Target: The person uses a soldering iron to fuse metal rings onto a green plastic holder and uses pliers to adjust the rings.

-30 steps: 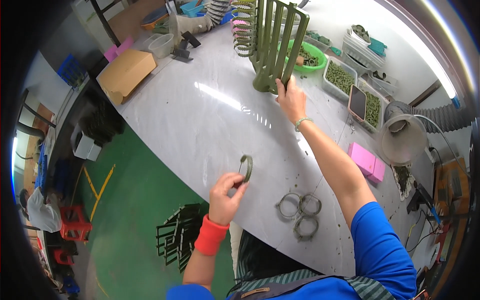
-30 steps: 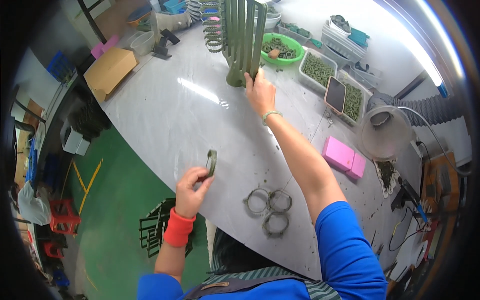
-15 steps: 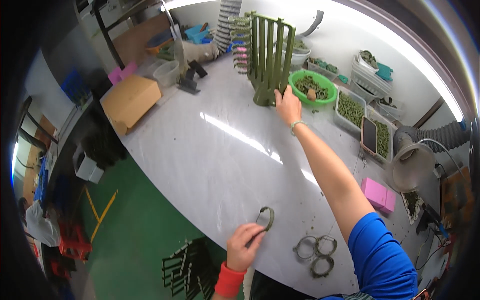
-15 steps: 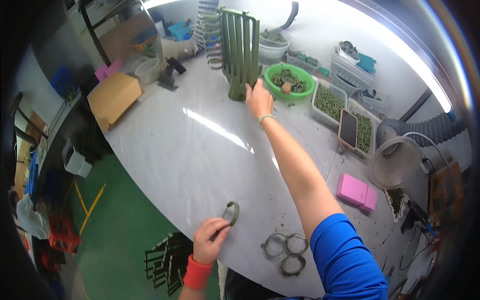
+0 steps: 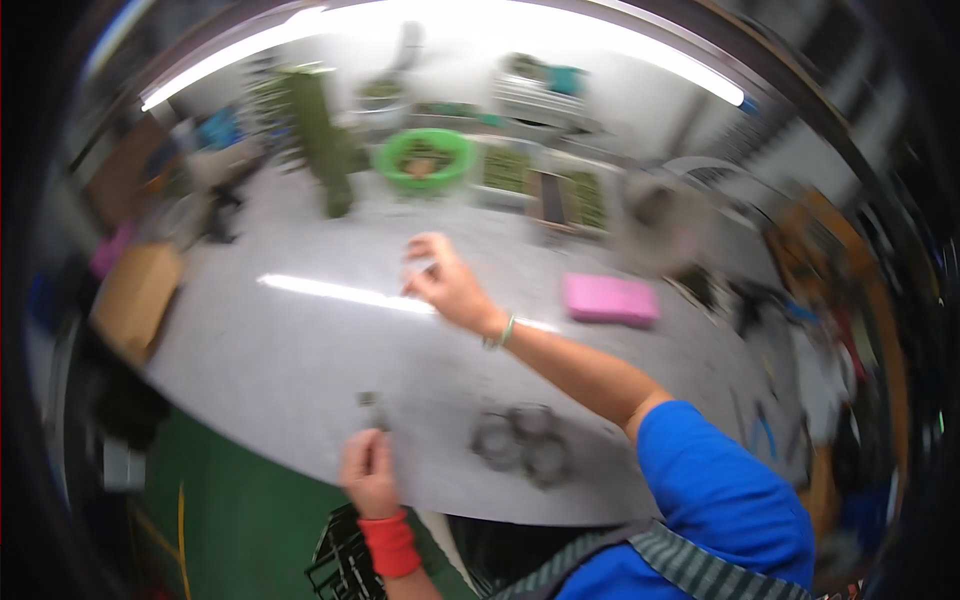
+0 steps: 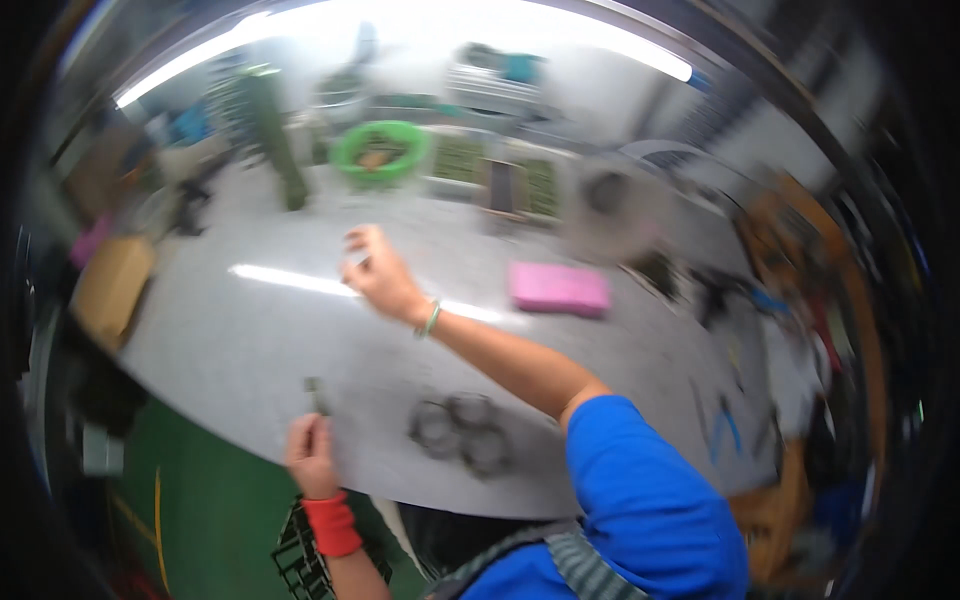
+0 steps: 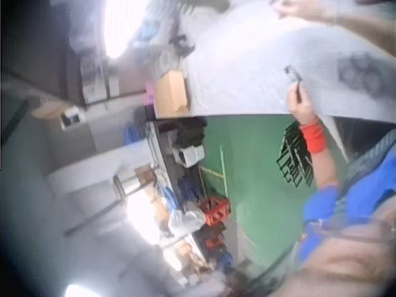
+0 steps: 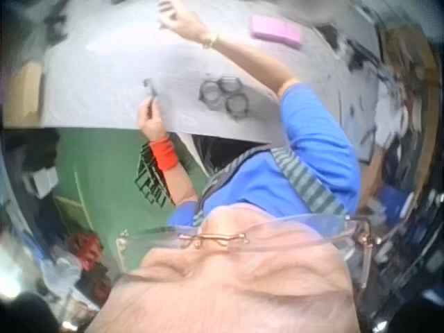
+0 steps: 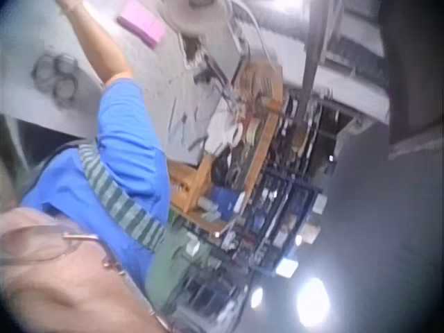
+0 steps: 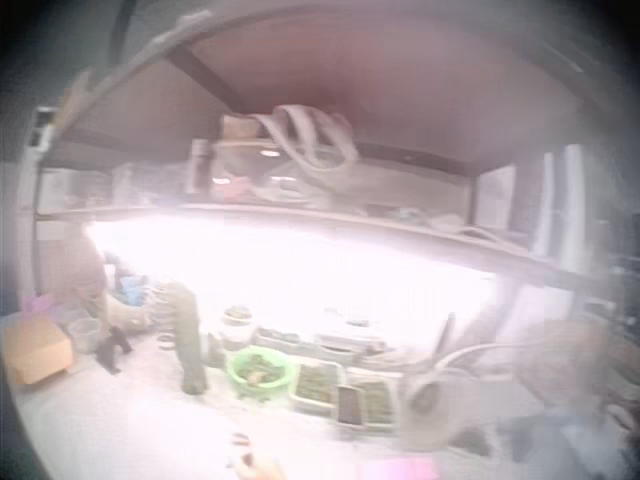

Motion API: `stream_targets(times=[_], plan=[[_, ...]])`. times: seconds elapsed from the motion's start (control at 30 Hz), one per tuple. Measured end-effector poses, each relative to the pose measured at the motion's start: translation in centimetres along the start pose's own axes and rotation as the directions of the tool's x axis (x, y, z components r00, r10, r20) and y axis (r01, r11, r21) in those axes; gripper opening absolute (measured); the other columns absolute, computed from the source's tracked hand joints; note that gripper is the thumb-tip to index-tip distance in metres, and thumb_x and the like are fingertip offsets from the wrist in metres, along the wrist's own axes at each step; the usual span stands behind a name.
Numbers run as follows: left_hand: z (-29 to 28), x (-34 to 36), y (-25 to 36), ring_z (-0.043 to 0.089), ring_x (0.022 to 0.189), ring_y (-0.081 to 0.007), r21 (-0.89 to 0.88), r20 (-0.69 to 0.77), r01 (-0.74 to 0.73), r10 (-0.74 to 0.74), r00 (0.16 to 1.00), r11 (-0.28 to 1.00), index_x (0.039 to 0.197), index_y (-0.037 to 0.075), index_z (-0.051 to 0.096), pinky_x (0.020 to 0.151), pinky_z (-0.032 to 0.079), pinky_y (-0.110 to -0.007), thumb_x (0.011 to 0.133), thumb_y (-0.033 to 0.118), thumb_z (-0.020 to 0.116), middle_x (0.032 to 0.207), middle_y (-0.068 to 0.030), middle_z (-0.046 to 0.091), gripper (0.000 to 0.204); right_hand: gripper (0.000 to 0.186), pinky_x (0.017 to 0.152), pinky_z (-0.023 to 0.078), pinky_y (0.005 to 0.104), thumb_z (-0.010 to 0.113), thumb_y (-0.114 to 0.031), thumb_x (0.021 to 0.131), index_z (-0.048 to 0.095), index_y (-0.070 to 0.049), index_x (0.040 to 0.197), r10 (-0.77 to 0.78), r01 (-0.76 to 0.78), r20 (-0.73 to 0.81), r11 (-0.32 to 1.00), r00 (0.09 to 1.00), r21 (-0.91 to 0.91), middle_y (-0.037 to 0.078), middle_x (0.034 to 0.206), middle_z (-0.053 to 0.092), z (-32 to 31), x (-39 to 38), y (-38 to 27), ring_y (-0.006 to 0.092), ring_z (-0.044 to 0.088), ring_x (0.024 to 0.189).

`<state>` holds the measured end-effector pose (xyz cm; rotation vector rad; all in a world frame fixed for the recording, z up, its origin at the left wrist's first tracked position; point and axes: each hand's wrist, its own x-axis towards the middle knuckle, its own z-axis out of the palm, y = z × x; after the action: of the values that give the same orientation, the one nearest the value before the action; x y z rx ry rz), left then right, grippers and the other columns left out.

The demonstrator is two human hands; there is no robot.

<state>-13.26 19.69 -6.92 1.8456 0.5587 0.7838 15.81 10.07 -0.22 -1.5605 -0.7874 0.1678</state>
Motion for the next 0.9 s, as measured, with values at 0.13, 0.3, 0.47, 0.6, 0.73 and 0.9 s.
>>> stream_targets(times=[0.13,0.3,0.47,0.6,0.73,0.9], plan=[[0.3,0.7,-0.4,0.050,0.080,-0.0061,-0.154,-0.079,0.115,-0.128,0.989,0.981,0.106,-0.002,0.068,0.072,0.044,-0.021,0.101,0.007,0.064,0.095,0.0020,0.062,0.011,0.033,0.073,0.056,0.0289,0.061,-0.004,0.098,0.052,-0.002,0.129,0.258,-0.246,0.081,0.960,0.963,-0.132,0.011,0.102,0.070,-10.7,-19.6,-8.9,0.0171,0.073,0.086],[0.2,0.4,4.4,0.045,0.070,-0.0009,-0.482,0.035,0.175,-0.181,0.983,0.859,0.118,-0.001,0.068,0.060,0.035,-0.018,0.103,0.012,0.062,0.100,0.0006,0.069,0.020,0.044,0.094,0.050,0.0431,0.070,-0.019,0.091,0.054,-0.002,0.129,0.165,-0.469,-0.445,0.442,0.880,-0.764,0.020,0.118,0.063,-24.9,-38.2,-13.1,0.0369,0.062,0.113],[7.9,-5.0,12.1,0.049,0.072,-0.0021,-0.481,0.324,0.134,0.033,0.945,0.867,0.116,0.000,0.068,0.060,0.037,-0.018,0.102,0.009,0.061,0.099,-0.0035,0.070,0.018,0.068,0.107,0.039,0.0511,0.077,-0.037,0.086,0.052,0.004,0.134,0.169,-0.788,-0.790,-0.092,0.589,-0.608,0.030,0.139,0.048,-34.1,-50.7,-12.7,0.0465,0.045,0.132],[14.1,-10.8,17.8,0.056,0.072,-0.0056,-0.371,0.627,0.171,0.111,0.771,0.913,0.111,-0.002,0.069,0.063,0.044,-0.020,0.098,0.004,0.064,0.094,-0.0059,0.072,0.015,0.091,0.104,0.043,0.0525,0.077,-0.057,0.080,0.050,0.007,0.138,0.290,-0.857,-0.850,-0.148,0.439,-0.493,0.032,0.135,0.051,-37.5,-53.8,-12.0,0.0478,0.050,0.126],[18.7,-14.3,20.8,0.059,0.075,-0.0076,-0.361,0.774,0.238,0.147,0.616,0.902,0.110,-0.004,0.069,0.067,0.048,-0.022,0.098,0.005,0.066,0.094,-0.0063,0.072,0.016,0.073,0.094,0.051,0.0495,0.074,-0.048,0.085,0.058,0.010,0.127,0.454,-0.805,-0.741,-0.081,0.495,-0.587,0.035,0.128,0.055,-38.5,-53.0,-13.0,0.0457,0.059,0.112],[21.9,-16.2,22.1,0.060,0.077,-0.0083,-0.348,0.821,0.407,0.065,0.568,0.845,0.109,-0.004,0.070,0.069,0.048,-0.022,0.097,0.005,0.068,0.095,-0.0051,0.073,0.016,0.056,0.090,0.051,0.0386,0.069,-0.038,0.089,0.062,0.006,0.124,0.540,-0.900,-0.724,0.322,0.429,-0.294,0.023,0.117,0.058,-36.6,-50.8,-16.5,0.0322,0.062,0.096]])
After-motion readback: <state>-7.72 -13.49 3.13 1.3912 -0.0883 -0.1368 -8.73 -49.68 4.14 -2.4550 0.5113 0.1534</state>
